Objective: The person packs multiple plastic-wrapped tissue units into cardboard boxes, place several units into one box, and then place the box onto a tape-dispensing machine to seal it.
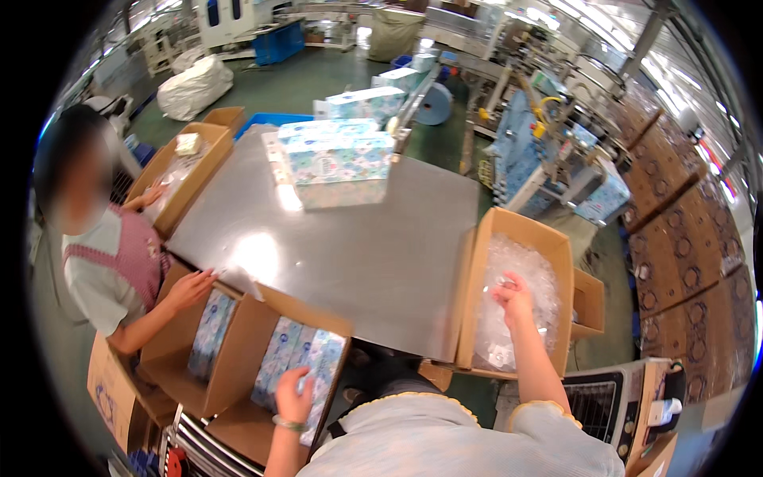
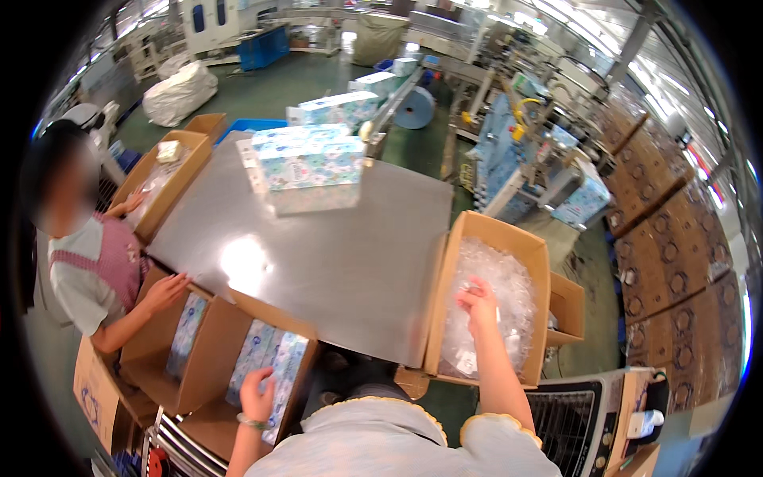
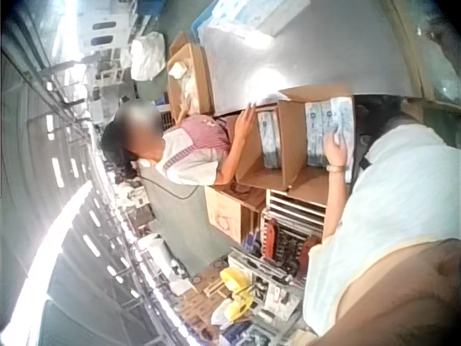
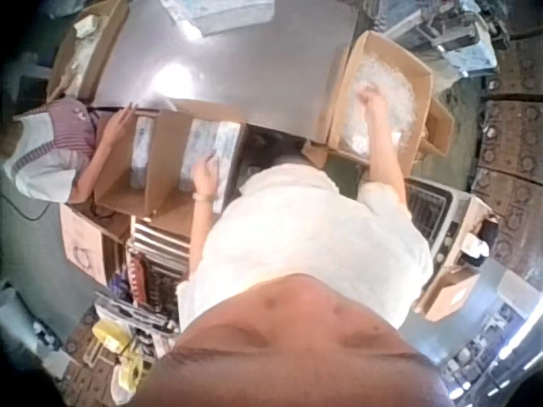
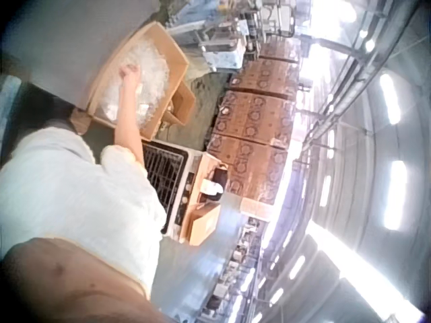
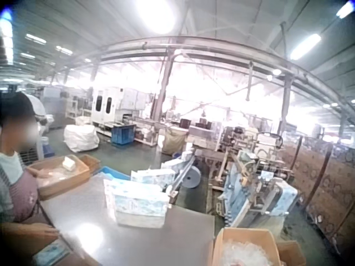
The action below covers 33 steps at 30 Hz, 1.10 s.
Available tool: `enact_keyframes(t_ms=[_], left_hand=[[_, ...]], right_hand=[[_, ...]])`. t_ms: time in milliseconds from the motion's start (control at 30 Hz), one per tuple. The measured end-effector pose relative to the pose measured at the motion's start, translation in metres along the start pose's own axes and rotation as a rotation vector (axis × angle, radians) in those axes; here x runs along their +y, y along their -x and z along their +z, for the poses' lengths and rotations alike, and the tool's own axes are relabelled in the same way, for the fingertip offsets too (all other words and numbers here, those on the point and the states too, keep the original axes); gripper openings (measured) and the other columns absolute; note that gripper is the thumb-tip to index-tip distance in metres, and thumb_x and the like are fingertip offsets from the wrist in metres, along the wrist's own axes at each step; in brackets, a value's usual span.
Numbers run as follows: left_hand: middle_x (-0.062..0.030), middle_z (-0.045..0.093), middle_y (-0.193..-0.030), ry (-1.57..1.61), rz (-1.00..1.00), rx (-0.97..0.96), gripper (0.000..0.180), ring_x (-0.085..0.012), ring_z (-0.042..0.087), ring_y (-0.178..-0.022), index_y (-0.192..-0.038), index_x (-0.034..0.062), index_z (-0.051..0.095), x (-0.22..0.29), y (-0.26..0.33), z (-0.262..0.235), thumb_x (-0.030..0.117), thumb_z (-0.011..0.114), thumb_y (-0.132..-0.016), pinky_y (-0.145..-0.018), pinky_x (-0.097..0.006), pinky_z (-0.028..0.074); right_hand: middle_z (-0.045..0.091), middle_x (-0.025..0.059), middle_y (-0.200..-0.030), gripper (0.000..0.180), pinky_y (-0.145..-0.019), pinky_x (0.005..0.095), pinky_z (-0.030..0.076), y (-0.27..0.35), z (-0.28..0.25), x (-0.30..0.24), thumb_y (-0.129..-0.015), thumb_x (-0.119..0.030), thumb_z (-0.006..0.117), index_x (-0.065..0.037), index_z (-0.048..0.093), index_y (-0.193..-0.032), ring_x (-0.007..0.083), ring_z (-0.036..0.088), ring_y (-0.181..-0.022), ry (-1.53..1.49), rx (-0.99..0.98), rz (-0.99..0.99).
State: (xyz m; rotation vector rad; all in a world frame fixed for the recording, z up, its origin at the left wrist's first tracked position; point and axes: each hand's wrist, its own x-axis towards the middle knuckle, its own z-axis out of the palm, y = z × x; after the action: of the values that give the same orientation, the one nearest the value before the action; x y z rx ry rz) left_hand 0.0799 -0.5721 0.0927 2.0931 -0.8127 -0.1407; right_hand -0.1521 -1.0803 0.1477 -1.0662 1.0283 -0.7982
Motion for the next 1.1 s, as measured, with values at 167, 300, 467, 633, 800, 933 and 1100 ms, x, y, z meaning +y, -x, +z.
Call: enact_keyframes(t_ms=[167,300,467,633,800,933,1100], left_hand=[[-0.0108,0.066,-0.114,-0.178,0.550,0.179,0.040,-0.0297,0.064,-0.102,-0.112,0.0090,0.073,0.130,-0.050,-0.006,0.001,0.075,-0.073,-0.085,-0.041,0.053],[-0.0064,0.068,-0.111,-0.308,0.758,0.277,0.043,-0.0243,0.064,-0.096,-0.111,0.0118,0.074,0.131,-0.063,-0.019,0.007,0.070,-0.068,-0.080,-0.038,0.052],[-0.0035,0.073,-0.092,-0.137,0.127,0.308,0.021,-0.0212,0.066,-0.082,-0.103,0.0066,0.073,0.074,-0.024,-0.045,0.008,0.070,-0.083,-0.077,-0.034,0.052],[-0.0057,0.076,-0.097,0.791,-0.854,0.419,0.014,-0.0124,0.066,-0.078,-0.105,0.0047,0.072,-0.023,0.031,-0.030,0.009,0.060,-0.099,-0.073,-0.029,0.051],[-0.0058,0.074,-0.095,1.111,-1.048,0.587,0.020,-0.0129,0.067,-0.078,-0.115,0.0051,0.066,-0.069,0.041,-0.026,0.007,0.064,-0.095,-0.071,-0.027,0.052],[-0.0048,0.072,-0.092,1.179,-1.059,0.667,0.018,-0.0139,0.066,-0.076,-0.113,0.0057,0.064,-0.106,0.052,-0.005,0.006,0.064,-0.094,-0.068,-0.028,0.052],[-0.0085,0.071,-0.092,0.902,-1.388,0.537,0.021,-0.0224,0.064,-0.073,-0.109,0.0030,0.065,-0.179,0.095,0.024,0.018,0.065,-0.094,-0.063,-0.036,0.052]], right_hand=[[0.066,0.0049,-0.094,0.026,-0.074,0.0320,0.056,0.116,0.174,0.009,-0.088,0.002,0.070,-0.008,0.058,-0.109,0.0195,0.069,-0.083,-0.129,-0.540,0.213],[0.065,0.0021,-0.098,0.020,-0.077,0.0320,0.056,0.183,0.241,0.023,-0.090,0.001,0.069,-0.010,0.058,-0.104,0.0163,0.067,-0.086,-0.106,-0.815,0.446],[0.068,0.0038,-0.088,0.013,-0.075,0.0307,0.056,0.187,0.284,0.069,-0.095,-0.006,0.067,-0.003,0.068,-0.107,0.0146,0.069,-0.082,0.258,-0.960,0.068],[0.071,0.0144,-0.092,0.017,-0.072,0.0447,0.055,0.189,0.331,0.101,-0.090,-0.009,0.064,-0.006,0.073,-0.104,0.0347,0.069,-0.083,0.838,-1.412,-1.096],[0.072,0.0131,-0.088,0.015,-0.072,0.0422,0.056,0.171,0.380,0.170,-0.091,-0.014,0.064,-0.005,0.071,-0.099,0.0310,0.070,-0.081,1.121,-1.568,-1.113],[0.072,0.0137,-0.084,0.029,-0.066,0.0427,0.057,0.137,0.404,0.236,-0.095,-0.029,0.065,0.000,0.068,-0.097,0.0278,0.071,-0.075,1.083,-1.637,-0.068],[0.072,0.0186,-0.095,0.042,-0.069,0.0413,0.059,0.141,0.420,0.231,-0.096,-0.036,0.065,0.004,0.067,-0.111,0.0276,0.072,-0.077,1.505,-1.497,0.096]])
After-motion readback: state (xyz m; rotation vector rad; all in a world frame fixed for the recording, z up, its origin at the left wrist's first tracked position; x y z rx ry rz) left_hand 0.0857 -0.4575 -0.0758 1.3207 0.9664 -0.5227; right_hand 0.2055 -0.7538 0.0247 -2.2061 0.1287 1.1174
